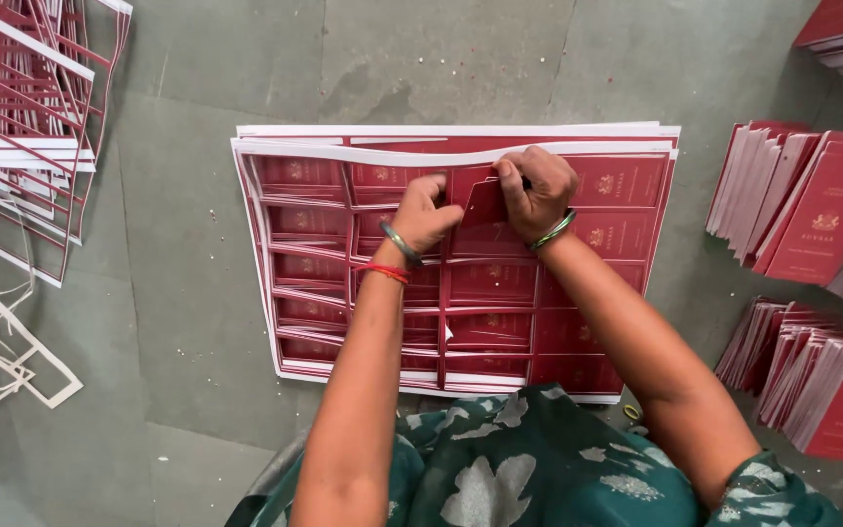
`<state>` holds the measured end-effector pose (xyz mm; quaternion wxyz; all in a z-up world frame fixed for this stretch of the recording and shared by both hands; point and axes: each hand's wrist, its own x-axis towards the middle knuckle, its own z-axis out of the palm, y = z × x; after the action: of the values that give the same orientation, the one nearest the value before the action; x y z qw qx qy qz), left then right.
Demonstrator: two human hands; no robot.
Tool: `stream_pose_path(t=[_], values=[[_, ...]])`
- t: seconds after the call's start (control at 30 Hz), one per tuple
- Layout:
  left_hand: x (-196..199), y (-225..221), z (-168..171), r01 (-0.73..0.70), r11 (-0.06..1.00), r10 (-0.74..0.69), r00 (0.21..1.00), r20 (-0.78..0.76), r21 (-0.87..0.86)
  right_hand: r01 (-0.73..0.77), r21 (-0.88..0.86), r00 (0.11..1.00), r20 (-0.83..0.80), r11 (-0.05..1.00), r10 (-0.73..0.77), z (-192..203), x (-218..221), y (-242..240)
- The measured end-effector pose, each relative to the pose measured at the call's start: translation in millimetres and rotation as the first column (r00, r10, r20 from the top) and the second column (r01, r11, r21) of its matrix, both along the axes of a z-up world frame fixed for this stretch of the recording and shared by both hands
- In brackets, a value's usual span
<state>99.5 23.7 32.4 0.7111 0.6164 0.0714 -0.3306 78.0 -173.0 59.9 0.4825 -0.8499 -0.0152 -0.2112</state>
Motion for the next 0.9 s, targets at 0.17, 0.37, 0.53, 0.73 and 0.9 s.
stream_pose_path(t=[0.17,0.37,0.53,0.73,0.9], values=[[-1,0,-28,0.043,0.988,-0.072,0.978,0.195,0.147,-0.009,0.039,1.000,-0.029,0.999,0.010,1,3,0],[1,7,-35,0.011,0.999,-0.023,0.975,0.222,0.052,0.007,0.029,0.999,-0.046,1.000,-0.006,3,4,-1],[1,13,-28,-0.044,0.999,0.043,0.993,-0.108,-0.002,-0.044,-0.158,0.999,-0.011,0.986,0.042,5,5,1],[-5,3,-46,-0.148,0.989,0.148,0.989,-0.017,0.012,-0.038,-0.382,0.980,0.166,0.923,0.109,-10,-1,16],[-5,-1,-53,-0.208,0.973,0.202,0.977,0.075,0.097,0.008,-0.355,0.985,0.165,0.935,0.054,-12,-1,16]])
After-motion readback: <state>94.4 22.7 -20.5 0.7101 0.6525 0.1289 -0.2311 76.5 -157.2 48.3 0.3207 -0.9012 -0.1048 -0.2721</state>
